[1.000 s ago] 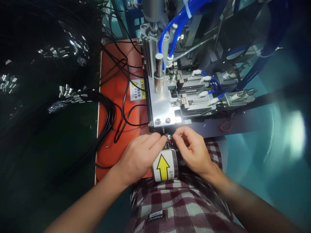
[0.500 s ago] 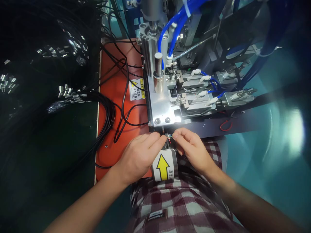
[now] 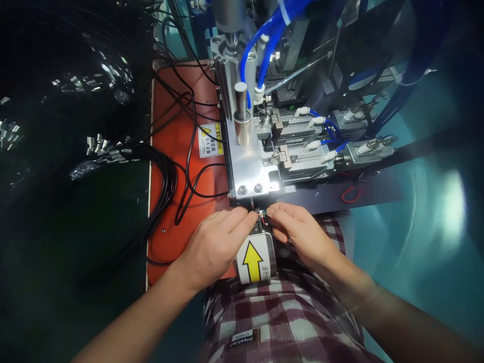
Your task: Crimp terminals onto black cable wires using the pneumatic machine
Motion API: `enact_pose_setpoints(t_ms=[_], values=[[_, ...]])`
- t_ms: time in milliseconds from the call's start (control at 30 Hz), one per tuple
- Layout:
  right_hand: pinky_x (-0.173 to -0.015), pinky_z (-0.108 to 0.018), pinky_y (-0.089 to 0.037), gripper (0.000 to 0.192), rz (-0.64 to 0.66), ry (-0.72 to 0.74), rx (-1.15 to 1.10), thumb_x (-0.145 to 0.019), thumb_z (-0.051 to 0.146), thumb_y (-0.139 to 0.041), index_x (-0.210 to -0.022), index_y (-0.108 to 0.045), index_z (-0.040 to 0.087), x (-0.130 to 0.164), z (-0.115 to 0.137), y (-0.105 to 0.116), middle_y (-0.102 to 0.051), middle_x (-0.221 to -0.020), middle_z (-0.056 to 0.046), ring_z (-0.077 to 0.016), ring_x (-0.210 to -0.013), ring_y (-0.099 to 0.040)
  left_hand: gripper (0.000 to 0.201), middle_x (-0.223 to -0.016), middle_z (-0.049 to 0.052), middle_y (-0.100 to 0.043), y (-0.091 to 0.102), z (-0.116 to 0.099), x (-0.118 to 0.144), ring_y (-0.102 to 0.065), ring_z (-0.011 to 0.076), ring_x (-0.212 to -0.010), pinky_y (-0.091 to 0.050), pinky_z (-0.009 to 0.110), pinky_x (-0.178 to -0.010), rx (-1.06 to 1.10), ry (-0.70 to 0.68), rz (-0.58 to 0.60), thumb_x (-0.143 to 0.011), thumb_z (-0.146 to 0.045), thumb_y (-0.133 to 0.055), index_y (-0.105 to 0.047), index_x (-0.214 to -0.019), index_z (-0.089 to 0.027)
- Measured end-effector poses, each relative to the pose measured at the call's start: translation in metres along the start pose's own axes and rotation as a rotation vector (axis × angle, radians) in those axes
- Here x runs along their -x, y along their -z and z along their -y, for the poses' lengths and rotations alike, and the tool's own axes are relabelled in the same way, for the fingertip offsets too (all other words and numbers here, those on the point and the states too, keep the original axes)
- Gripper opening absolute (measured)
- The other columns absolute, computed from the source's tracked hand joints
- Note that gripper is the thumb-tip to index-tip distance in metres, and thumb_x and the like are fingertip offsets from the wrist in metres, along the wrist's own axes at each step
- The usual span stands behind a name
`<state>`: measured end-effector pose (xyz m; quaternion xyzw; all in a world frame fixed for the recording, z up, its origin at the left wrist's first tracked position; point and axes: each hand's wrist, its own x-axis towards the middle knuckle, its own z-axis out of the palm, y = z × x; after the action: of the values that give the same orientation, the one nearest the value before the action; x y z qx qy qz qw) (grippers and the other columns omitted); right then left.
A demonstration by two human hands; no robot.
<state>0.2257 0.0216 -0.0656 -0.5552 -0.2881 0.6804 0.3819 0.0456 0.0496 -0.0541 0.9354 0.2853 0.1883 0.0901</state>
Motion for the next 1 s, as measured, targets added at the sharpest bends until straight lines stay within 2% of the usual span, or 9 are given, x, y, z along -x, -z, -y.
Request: enact_pose_setpoints(t_ms=[233,400,600,733,1000], values=[[-0.045,-0.024,-0.021,0.030,0.033,-0.095,-0.077,-0.078,0.034,-0.059,-0.057,-0.045,0.018,-0.0026,0.0010,-0.0007,-0.038,-0.055,0.007,-0.0063,-0.045,-0.030,0.024,-0.086,0.010,-0.065,0.0007,-0.0005,0.0002,-0.059,0.0185,-0.071,-0.050,0.030,-0.060,0.008,0.002,0.006,-0.094,-0.013,-0.040,-0.056,-0.110,-0.007],[-0.048,-0.024,-0.024,0.030,-0.007,-0.046,-0.060,-0.081,0.041,-0.060,-0.065,-0.051,0.017,0.0027,-0.0038,0.0031,-0.042,-0.051,0.006,-0.0082,-0.046,-0.033,0.024,-0.085,0.010,-0.065,0.0012,-0.0001,-0.0002,-0.059,0.0190,-0.071,-0.050,0.031,-0.060,0.017,-0.002,0.004,-0.093,-0.012,-0.040,-0.058,-0.108,-0.007],[-0.045,-0.024,-0.023,0.033,-0.039,0.017,-0.008,-0.076,0.050,-0.063,-0.072,-0.056,0.017,0.0065,-0.0008,-0.0002,-0.041,-0.048,0.007,-0.0086,-0.044,-0.033,0.024,-0.083,0.009,-0.064,0.0005,-0.0002,0.0006,-0.057,0.0187,-0.069,-0.048,0.030,-0.058,0.040,0.006,-0.002,-0.093,-0.013,-0.041,-0.057,-0.109,-0.006],[-0.044,-0.023,-0.023,0.033,-0.046,0.040,0.020,-0.074,0.049,-0.064,-0.069,-0.054,0.017,0.0043,-0.0004,-0.0023,-0.040,-0.048,0.007,-0.0083,-0.044,-0.033,0.023,-0.085,0.010,-0.064,0.0010,0.0004,0.0014,-0.058,0.0190,-0.071,-0.048,0.030,-0.060,0.053,0.010,-0.007,-0.093,-0.012,-0.041,-0.057,-0.109,-0.006],[-0.046,-0.023,-0.025,0.026,-0.047,0.111,0.174,-0.088,0.041,-0.050,-0.073,-0.048,0.019,0.0043,-0.0069,-0.0020,-0.039,-0.052,0.008,-0.0088,-0.047,-0.034,0.023,-0.085,0.011,-0.064,-0.0004,0.0014,0.0020,-0.059,0.0197,-0.072,-0.049,0.030,-0.060,0.052,0.010,-0.005,-0.093,-0.012,-0.042,-0.056,-0.110,-0.006]])
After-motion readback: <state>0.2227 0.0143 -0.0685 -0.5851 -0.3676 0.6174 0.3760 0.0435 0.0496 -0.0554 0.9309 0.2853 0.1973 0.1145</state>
